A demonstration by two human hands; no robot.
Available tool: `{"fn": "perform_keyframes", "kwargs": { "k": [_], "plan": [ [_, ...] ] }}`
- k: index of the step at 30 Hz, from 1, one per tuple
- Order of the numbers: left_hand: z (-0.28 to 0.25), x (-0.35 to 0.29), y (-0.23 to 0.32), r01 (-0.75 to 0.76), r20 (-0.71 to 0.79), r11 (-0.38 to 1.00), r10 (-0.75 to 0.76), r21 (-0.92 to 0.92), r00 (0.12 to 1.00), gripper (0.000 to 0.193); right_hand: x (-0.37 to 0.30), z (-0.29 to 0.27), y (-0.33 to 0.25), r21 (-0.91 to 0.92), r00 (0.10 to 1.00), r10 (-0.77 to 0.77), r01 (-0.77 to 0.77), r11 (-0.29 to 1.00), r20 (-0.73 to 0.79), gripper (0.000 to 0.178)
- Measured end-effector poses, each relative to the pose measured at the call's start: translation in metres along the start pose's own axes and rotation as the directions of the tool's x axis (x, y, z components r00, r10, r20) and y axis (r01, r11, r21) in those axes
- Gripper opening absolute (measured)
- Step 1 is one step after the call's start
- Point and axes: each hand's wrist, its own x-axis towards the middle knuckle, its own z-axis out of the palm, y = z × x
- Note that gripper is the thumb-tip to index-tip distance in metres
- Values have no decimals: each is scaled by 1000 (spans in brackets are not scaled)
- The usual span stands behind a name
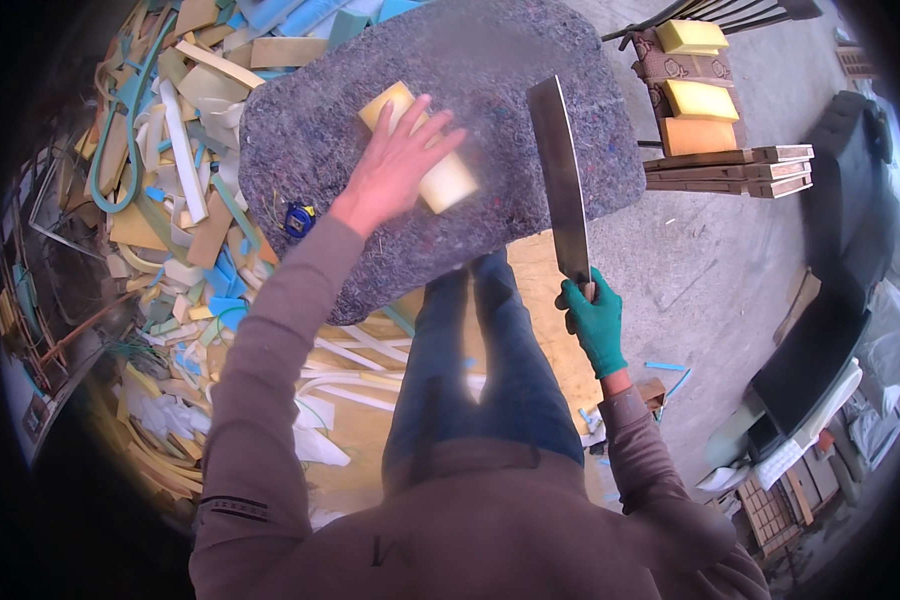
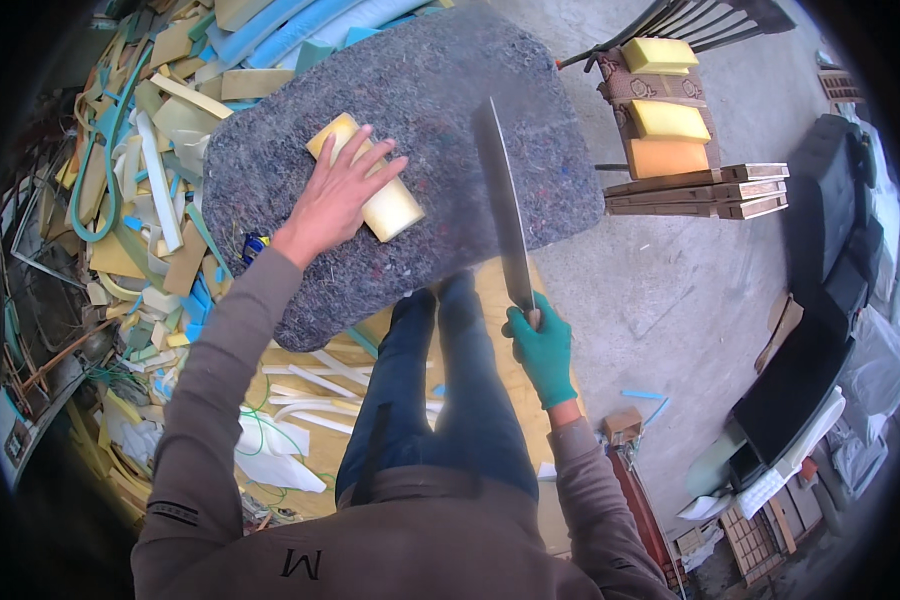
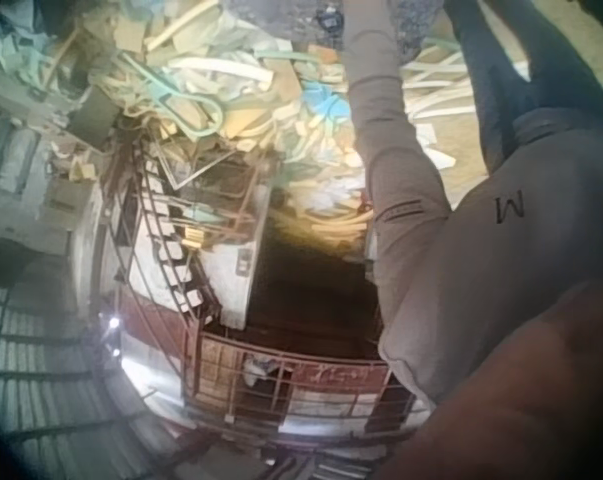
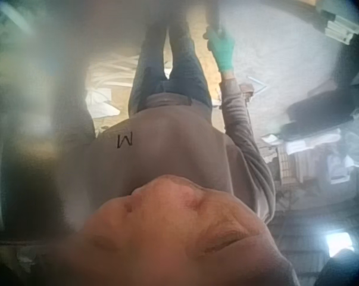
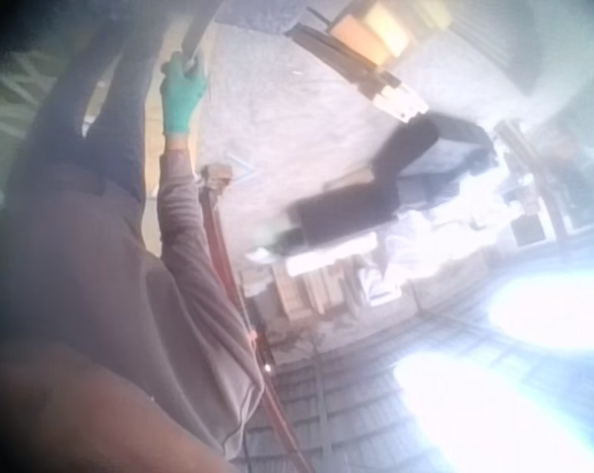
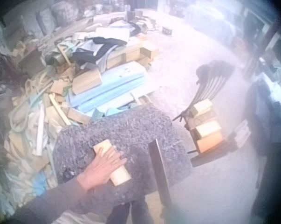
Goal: The person uses a hand saw to cut yellow foam blocks on a carpeted work surface. They repeatedly position the foam, saw through it, and set the cut pieces aside. The person also uses a brush to sweep foam dust from the surface between cuts.
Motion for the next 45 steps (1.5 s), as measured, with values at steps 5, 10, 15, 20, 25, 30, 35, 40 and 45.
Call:
{"fn": "perform_keyframes", "kwargs": {
  "k": [5, 10, 15, 20, 25, 30, 35, 40, 45],
  "plan": [
    [-16, 16, -10, -84, -24, 996, 84, 1, 996, 39, -5, 1, 2, 23, 1000, 11, -11, 1000, 12, 24],
    [-3, -16, 28, 287, -89, 956, -291, -53, 953, 60, -9, 4, 3, 18, 1000, 0, 0, 1000, 17, 36],
    [22, -45, 77, 362, 23, 919, -363, -160, 932, 78, -11, 8, 8, -26, 999, -46, 46, 999, 16, 43],
    [28, -37, 68, 259, -185, 928, -313, -268, 932, 58, -16, 20, 16, -141, 982, -185, 190, 972, 46, 45],
    [48, 2, 50, 83, -365, 937, -213, -341, 906, 48, -11, 51, 18, -314, 934, -353, 354, 881, 62, 55],
    [62, 10, 61, 285, -242, 897, -376, -339, 895, 53, -1, 81, -1, -371, 881, -470, 454, 810, 53, 56],
    [65, 11, 61, 338, -209, 899, -400, -277, 892, 54, 3, 81, -27, -363, 940, -303, 341, 867, 159, 56],
    [71, 13, 61, 335, -232, 911, -389, -242, 891, 50, 5, 79, -31, -407, 912, -397, 403, 820, 104, 55],
    [72, 16, 63, 362, -224, 904, -410, -227, 884, 43, 8, 84, -21, -428, 843, -537, 501, 752, 42, 48]
  ]
}}
